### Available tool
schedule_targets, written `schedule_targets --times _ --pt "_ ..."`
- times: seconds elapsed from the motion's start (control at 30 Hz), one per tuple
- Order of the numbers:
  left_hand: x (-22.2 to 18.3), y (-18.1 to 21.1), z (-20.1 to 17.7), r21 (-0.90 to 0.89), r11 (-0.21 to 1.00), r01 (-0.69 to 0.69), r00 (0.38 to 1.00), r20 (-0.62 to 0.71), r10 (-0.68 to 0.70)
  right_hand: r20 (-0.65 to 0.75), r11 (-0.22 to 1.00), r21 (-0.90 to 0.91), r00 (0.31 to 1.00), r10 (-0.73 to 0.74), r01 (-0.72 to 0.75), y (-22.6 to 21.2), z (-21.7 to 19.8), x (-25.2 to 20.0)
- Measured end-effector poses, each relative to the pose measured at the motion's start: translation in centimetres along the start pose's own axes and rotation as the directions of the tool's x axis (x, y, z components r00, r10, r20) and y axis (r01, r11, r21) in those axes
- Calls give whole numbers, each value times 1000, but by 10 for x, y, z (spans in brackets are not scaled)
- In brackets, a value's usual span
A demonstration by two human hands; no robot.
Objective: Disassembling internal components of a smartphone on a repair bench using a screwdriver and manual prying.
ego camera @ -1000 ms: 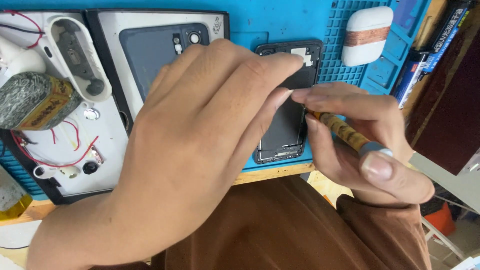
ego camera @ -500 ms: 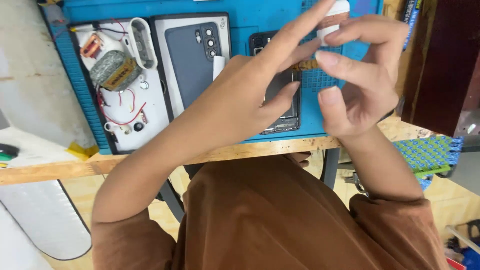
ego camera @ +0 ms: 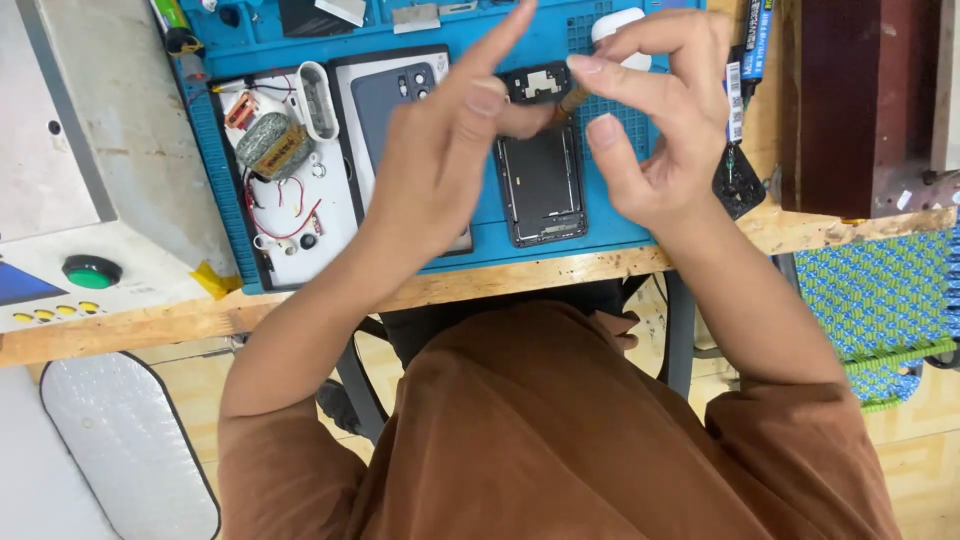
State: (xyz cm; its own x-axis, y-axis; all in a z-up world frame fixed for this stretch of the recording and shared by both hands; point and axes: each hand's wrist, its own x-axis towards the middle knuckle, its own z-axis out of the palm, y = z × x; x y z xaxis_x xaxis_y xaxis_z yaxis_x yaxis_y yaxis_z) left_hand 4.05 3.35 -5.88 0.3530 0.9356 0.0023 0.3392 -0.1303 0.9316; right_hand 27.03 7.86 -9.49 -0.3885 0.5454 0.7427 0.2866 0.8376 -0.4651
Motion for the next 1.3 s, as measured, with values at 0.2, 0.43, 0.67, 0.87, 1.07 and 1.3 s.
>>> schedule_targets --times 0.2,0.43,0.67,0.87,1.07,1.3 --pt "-4 -17 8 14 996 -93 991 -92 94 50 999 -33 999 9 -7 1 -1 -1" --pt "2 -6 8 -91 989 -117 969 -228 93 59 999 -31 998 28 -26 -2 -1 -11" --pt "4 6 8 -81 989 -127 963 -249 103 61 998 -61 998 -9 13 3 1 -14" --pt "-1 -37 23 13 988 -157 987 -34 157 99 1000 -2 995 -14 14 5 2 -11" --pt "-2 -5 2 -118 987 -108 959 -273 72 241 998 -25 968 64 -60 14 5 -26" --pt "6 -28 -5 426 898 -111 946 -233 227 212 916 202 928 306 -348 1 5 -30"
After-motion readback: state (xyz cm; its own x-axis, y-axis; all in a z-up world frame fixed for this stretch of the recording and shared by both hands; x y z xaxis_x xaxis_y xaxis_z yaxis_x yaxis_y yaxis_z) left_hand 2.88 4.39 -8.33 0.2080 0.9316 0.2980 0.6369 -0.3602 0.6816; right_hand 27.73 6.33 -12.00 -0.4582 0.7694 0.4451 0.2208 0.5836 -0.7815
